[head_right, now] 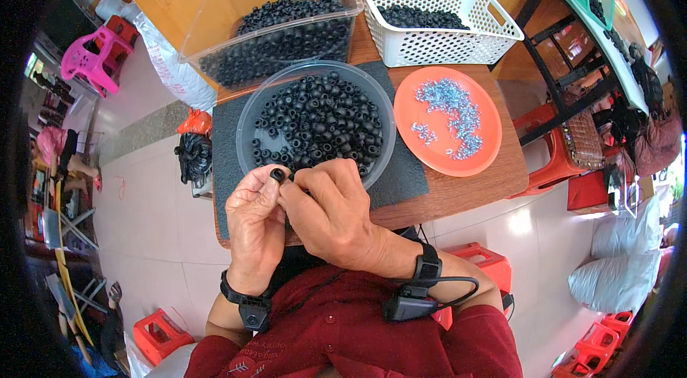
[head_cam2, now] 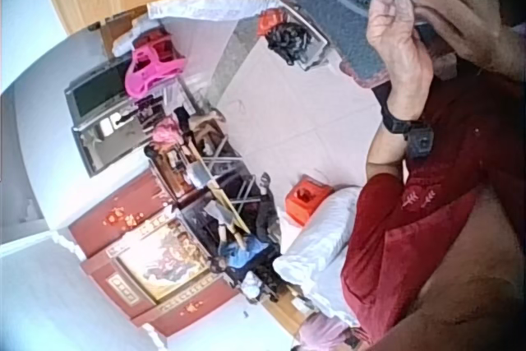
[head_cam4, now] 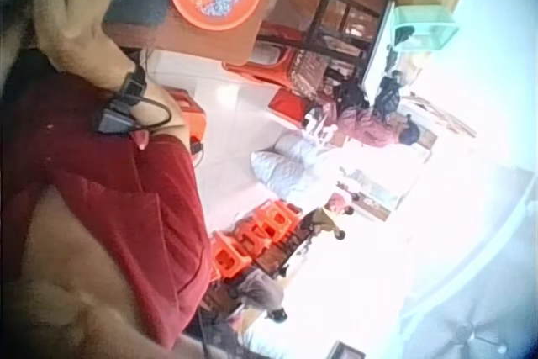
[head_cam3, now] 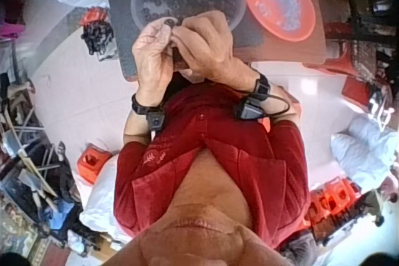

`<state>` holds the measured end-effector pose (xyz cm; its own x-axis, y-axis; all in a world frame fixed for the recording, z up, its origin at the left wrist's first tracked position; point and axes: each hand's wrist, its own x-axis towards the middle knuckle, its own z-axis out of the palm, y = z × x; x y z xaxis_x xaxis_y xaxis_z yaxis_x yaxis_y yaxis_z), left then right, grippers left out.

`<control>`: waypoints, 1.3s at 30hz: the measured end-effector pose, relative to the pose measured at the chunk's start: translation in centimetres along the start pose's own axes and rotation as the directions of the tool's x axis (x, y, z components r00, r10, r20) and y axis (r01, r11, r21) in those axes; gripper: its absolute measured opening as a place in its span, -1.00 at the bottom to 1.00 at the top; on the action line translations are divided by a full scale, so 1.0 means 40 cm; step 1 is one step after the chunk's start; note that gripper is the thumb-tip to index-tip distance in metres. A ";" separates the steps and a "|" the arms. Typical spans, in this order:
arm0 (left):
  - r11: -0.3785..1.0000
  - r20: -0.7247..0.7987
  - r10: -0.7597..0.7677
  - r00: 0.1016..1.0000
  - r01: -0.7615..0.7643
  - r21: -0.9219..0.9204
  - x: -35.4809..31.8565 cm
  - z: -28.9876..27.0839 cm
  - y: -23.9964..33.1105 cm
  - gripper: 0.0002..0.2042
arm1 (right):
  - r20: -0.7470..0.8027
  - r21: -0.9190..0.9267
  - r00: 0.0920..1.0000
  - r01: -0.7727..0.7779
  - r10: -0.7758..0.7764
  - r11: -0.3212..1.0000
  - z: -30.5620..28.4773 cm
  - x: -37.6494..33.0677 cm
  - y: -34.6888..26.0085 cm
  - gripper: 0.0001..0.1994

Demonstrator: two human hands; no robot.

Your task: Sorting small black plastic rings and placing them into different containers.

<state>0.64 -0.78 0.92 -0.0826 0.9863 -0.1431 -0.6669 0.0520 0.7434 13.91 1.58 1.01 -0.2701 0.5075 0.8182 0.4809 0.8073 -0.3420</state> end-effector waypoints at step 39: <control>0.996 0.108 -0.083 0.991 0.081 0.025 -0.017 -0.001 0.020 -0.80 | 0.037 -0.090 0.993 0.112 -0.109 0.990 -0.021 0.003 0.009 -0.58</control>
<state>0.14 -1.41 1.61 0.0538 0.9897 -0.1329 -0.6526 0.1356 0.7455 14.74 1.68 1.36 -0.3514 0.4276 0.8329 0.5210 0.8284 -0.2055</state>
